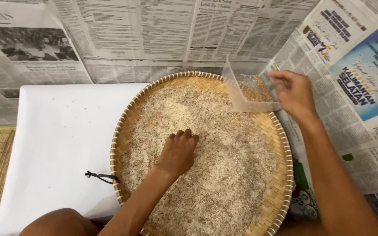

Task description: The person sits on the floor with a large woven tray of rice on their lap and picks small debris pieces out of the grain by hand, placing the removed pieces into a plastic container at the corner of the tray while sifting through the rice with both hands.

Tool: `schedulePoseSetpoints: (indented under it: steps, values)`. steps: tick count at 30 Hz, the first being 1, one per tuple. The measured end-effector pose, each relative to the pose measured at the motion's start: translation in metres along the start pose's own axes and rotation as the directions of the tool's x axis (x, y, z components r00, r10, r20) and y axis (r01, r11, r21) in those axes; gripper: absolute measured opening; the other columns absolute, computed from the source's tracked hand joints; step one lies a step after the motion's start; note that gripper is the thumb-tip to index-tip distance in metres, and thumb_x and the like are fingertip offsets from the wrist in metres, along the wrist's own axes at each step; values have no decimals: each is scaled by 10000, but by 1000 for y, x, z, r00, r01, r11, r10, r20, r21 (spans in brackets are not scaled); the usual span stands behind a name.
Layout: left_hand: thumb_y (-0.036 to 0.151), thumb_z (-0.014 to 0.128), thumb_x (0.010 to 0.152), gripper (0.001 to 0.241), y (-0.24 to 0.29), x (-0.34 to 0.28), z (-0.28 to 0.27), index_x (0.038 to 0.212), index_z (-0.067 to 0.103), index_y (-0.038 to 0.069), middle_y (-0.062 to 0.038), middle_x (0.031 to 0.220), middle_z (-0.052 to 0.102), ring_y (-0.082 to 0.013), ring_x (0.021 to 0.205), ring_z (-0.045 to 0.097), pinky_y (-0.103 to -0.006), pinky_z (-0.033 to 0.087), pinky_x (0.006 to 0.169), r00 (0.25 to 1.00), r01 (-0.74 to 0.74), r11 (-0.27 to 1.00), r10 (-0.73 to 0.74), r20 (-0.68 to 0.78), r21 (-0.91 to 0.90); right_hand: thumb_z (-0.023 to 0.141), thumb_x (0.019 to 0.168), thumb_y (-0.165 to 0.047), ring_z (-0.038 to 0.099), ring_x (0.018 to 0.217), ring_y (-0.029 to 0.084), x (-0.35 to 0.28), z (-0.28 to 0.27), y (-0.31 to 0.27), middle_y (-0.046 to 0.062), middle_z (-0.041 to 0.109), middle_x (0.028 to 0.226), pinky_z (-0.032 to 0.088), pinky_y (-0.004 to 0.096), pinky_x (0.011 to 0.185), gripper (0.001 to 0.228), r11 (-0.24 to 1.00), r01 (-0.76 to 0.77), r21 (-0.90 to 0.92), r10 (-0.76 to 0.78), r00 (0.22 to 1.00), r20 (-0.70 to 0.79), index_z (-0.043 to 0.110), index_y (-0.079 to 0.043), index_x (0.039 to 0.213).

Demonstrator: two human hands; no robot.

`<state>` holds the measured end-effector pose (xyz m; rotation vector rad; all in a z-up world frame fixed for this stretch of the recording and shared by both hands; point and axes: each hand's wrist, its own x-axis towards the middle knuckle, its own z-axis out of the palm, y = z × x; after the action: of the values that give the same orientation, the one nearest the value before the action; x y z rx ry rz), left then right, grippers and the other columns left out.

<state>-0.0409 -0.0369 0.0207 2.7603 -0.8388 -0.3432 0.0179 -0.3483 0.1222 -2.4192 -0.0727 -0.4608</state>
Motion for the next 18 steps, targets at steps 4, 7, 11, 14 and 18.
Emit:
schedulePoseSetpoints:
  steps: [4, 7, 11, 14, 18]
  values:
    - [115, 762, 886, 421, -8, 5, 18, 1286, 657, 38, -160, 1132, 662, -333, 1076, 688, -470, 576, 894, 999, 17, 1000, -18, 36, 15, 726, 889, -13, 585, 1220, 469, -4, 1, 2, 271, 626, 1338, 438, 544, 1036, 263, 950, 198, -242, -193, 980, 42, 753, -81, 1142]
    - [169, 806, 840, 478, -10, 3, 20, 1280, 654, 57, -161, 1195, 640, -334, 1092, 672, -464, 569, 877, 997, 74, 996, -75, 21, 56, 814, 884, -131, 704, 893, 302, -30, 16, 9, 104, 717, 935, 526, 391, 828, 141, 973, 99, -208, -108, 994, -32, 727, -116, 994]
    - [189, 811, 826, 495, -17, 4, 42, 1260, 628, 36, -146, 1209, 597, -336, 1089, 659, -471, 580, 855, 971, 234, 970, -236, 24, 69, 720, 907, -151, 731, 833, 331, -84, 28, -16, 164, 752, 892, 558, 432, 768, 101, 977, -145, -158, 172, 970, 169, 746, -78, 973]
    - [135, 781, 826, 477, -17, 3, 45, 1247, 600, -1, -164, 1212, 580, -371, 1062, 680, -489, 605, 831, 959, 280, 960, -280, 28, -1, 697, 876, -244, 694, 1027, 436, -104, 39, -39, 275, 727, 1058, 531, 532, 913, 332, 898, -297, -326, 427, 770, 475, 666, -39, 1136]
    - [2, 722, 825, 553, 6, -9, -2, 1336, 530, -87, -304, 1260, 547, -473, 1054, 689, -550, 607, 836, 971, 238, 926, -224, 79, -292, 697, 944, -312, 695, 782, 276, -117, 69, -56, 337, 611, 1228, 572, 358, 692, 656, 806, -514, -296, 561, 501, 659, 393, -5, 1438]
